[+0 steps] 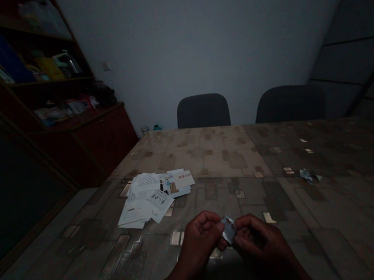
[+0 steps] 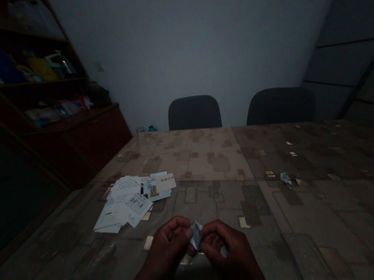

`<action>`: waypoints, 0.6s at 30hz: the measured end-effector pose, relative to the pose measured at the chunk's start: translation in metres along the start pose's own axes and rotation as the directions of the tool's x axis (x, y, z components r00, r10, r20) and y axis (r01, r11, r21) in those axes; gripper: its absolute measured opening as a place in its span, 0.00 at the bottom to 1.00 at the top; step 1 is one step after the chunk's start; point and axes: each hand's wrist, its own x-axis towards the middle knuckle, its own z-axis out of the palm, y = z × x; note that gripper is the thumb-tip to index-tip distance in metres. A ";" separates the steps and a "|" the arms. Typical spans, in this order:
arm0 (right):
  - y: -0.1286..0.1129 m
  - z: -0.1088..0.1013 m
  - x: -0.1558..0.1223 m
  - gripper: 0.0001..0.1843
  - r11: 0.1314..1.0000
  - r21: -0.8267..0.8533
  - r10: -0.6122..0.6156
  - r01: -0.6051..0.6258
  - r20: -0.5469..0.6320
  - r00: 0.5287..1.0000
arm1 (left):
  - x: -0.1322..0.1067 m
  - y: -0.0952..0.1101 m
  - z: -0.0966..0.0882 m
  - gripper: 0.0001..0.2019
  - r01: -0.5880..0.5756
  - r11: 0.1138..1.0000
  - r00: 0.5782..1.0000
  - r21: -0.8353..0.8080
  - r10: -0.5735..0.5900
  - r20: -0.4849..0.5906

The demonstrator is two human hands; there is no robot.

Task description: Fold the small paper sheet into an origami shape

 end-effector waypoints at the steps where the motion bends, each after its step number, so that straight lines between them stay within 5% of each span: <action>1: 0.000 0.000 0.000 0.05 1.000 -0.006 -0.007 0.007 0.002 1.000 | 0.000 -0.001 0.000 0.23 0.004 1.000 1.000 0.001 -0.004 -0.004; 10: 0.007 0.001 0.000 0.05 1.000 0.019 -0.012 0.011 0.018 1.000 | 0.000 0.002 0.002 0.22 -0.009 1.000 1.000 -0.018 0.009 0.004; 18: 0.000 0.003 -0.003 0.04 0.999 -0.049 -0.014 0.012 -0.030 0.999 | -0.004 0.006 0.011 0.17 -0.028 0.994 0.995 0.106 0.038 -0.095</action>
